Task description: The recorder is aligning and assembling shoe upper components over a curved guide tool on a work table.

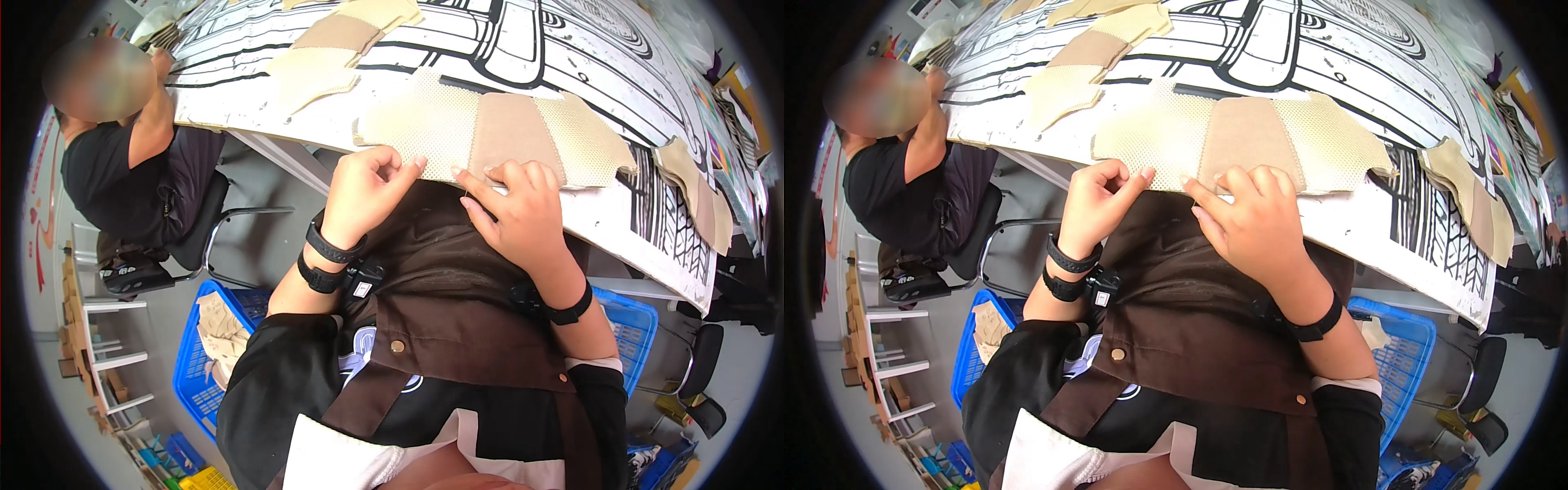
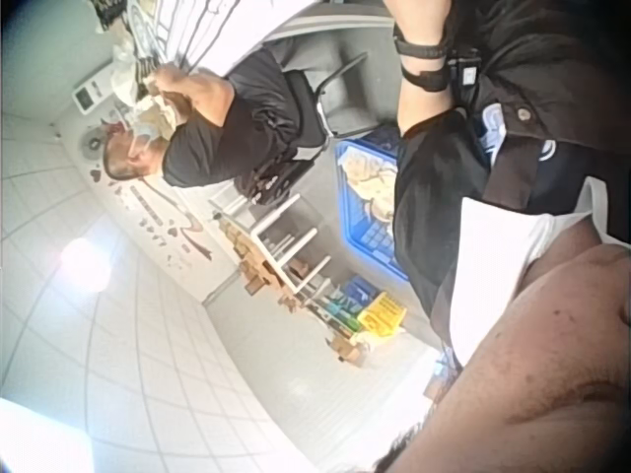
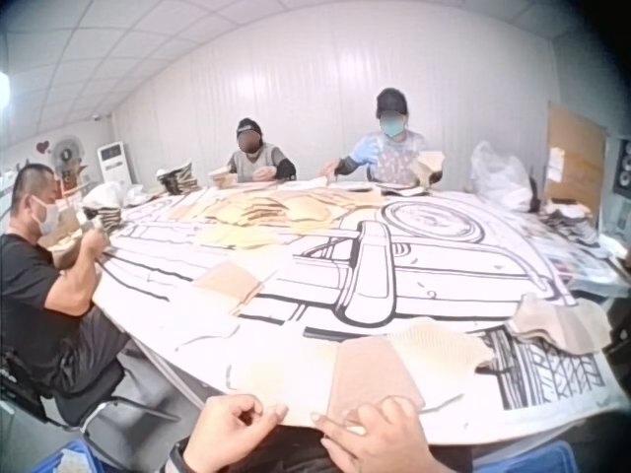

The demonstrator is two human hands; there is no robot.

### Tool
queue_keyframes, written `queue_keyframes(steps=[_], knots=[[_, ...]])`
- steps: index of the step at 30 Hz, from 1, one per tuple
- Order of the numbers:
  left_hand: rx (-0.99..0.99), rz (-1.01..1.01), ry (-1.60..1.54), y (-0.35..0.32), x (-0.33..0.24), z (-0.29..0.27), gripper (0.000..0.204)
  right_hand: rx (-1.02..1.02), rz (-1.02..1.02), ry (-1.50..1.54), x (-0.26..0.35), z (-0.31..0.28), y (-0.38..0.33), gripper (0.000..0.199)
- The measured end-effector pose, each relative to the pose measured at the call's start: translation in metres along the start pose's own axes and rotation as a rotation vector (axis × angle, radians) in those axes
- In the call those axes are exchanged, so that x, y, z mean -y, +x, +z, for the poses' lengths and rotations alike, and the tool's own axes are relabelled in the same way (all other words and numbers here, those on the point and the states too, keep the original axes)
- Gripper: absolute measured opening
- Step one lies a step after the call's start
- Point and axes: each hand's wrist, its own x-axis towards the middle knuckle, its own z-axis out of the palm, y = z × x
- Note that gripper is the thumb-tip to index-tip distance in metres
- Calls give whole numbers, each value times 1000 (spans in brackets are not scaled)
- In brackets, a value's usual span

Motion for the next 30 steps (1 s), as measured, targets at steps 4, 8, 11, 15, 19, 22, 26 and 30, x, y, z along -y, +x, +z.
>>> queue_keyframes(steps=[4,8,11,15,19,22,26,30], knots=[[-68,-149,-177,3,0,-1,33,-6,2,7,0,0,0,31],[-154,-127,-108,13,16,-9,27,2,2,1,0,-1,1,31],[-212,-55,-121,17,22,-11,24,25,8,-9,1,-2,1,31],[-279,2,-100,20,24,-10,22,26,-8,-25,1,-2,0,34],[-353,102,42,21,20,-10,21,56,-16,-62,4,-1,1,40],[-325,116,165,22,24,-13,21,50,-36,-89,4,1,1,42],[-421,169,266,26,21,-11,34,29,-29,-93,4,4,1,41],[-368,521,348,61,15,-20,49,-3,-35,-93,8,7,3,38]])
